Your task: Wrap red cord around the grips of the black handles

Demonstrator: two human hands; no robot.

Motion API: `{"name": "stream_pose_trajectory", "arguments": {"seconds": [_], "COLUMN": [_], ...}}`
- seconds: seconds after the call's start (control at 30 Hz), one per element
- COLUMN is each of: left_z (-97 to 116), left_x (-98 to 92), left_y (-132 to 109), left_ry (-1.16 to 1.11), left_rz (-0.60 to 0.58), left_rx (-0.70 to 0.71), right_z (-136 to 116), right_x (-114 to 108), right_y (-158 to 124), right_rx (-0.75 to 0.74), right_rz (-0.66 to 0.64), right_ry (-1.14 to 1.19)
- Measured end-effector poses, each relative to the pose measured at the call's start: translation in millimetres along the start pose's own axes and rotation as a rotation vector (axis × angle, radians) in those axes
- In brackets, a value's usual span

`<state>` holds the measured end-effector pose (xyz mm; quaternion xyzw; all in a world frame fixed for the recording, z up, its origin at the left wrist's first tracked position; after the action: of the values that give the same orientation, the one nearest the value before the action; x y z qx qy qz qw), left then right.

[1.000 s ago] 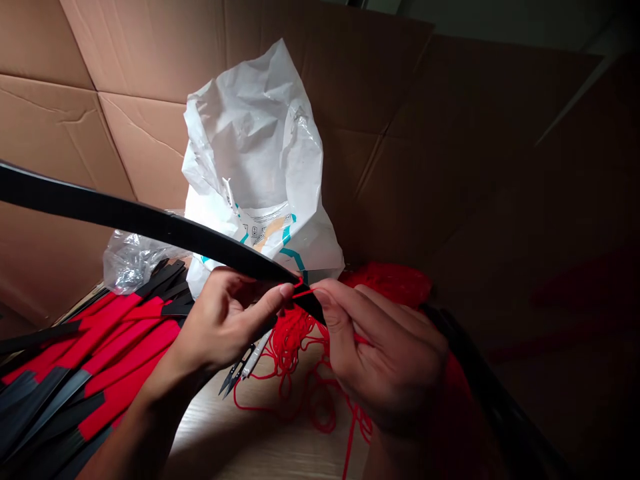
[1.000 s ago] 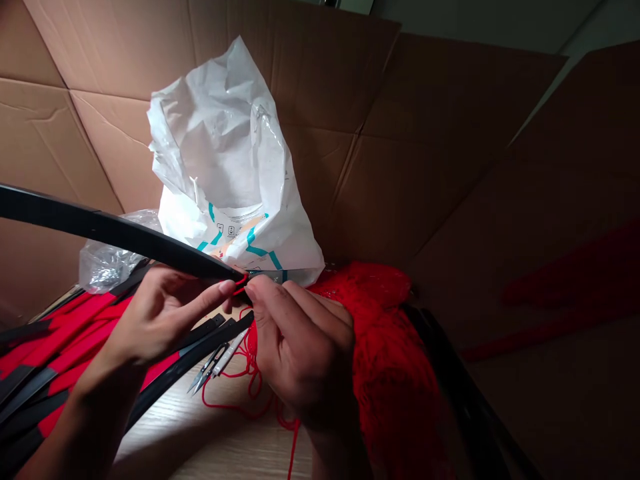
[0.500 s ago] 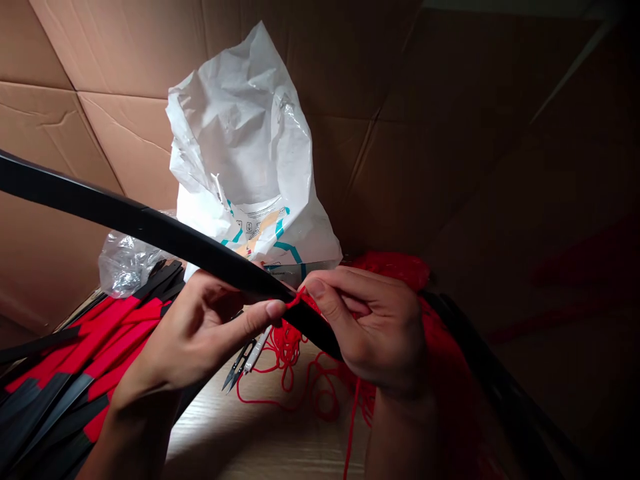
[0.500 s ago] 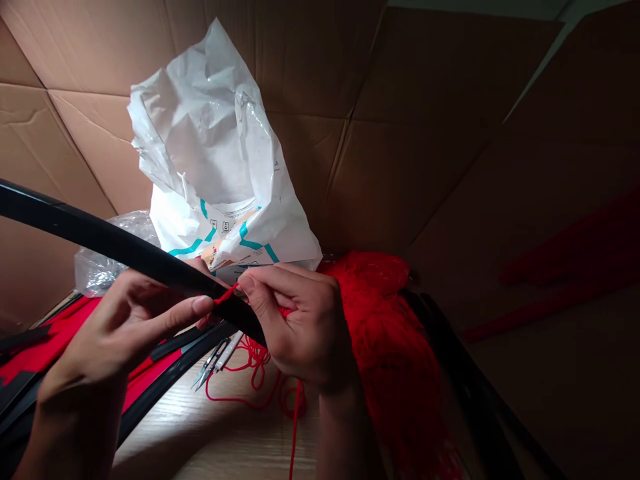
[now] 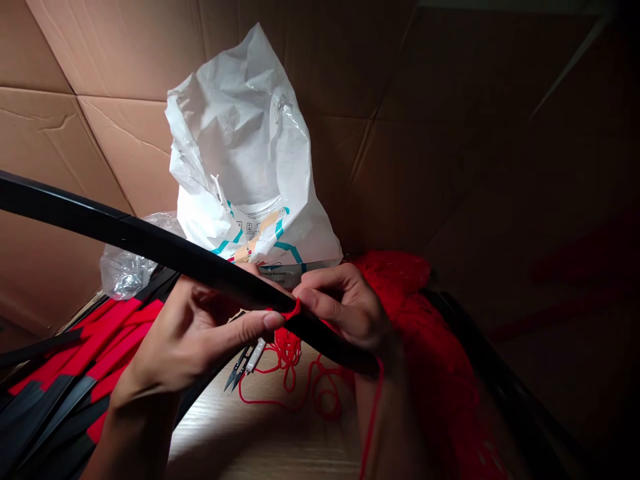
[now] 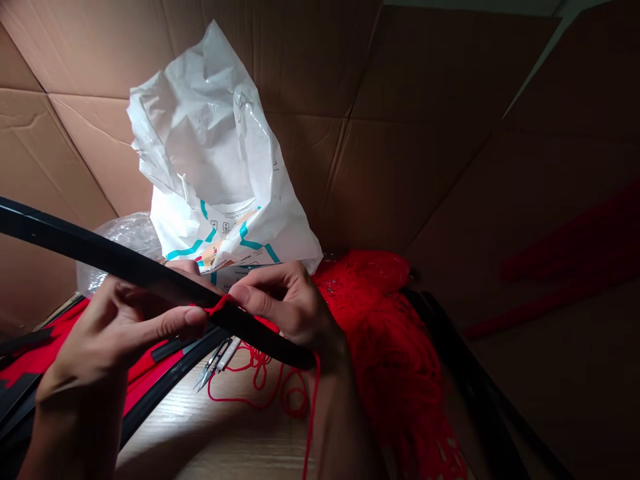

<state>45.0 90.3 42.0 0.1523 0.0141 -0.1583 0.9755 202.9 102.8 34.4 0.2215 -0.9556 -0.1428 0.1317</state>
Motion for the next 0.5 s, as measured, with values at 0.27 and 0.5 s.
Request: {"name": "stream_pose_trajectory", "arguments": {"seconds": [0.27,0.5], "left_z": [-0.2,-2.4], "left_x": [4.1,1.3], "left_y": [6.0,8.3], "left_ry": [-0.230,-0.239], "left_rz": [-0.031,-0.010], "left_rx": [0.021,0.062], "right_z": [43.2,37.7], "right_x": [7.6,16.7], "right_y": [13.6,14.0], "right_rx": [0.037,0.001], "right_rz": [0.066,0.068], "right_ry": [0.419,0.483]}}
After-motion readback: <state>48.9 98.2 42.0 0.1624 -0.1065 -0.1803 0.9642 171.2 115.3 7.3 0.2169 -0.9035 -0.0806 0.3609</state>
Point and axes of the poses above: each hand's wrist, its own y-axis towards the middle knuckle, its own x-axis out of the palm, z = x × y, the point moved 8 cm from there along y, towards the middle knuckle, and after that the axes turned 13 degrees about y, right-handed, at the moved point
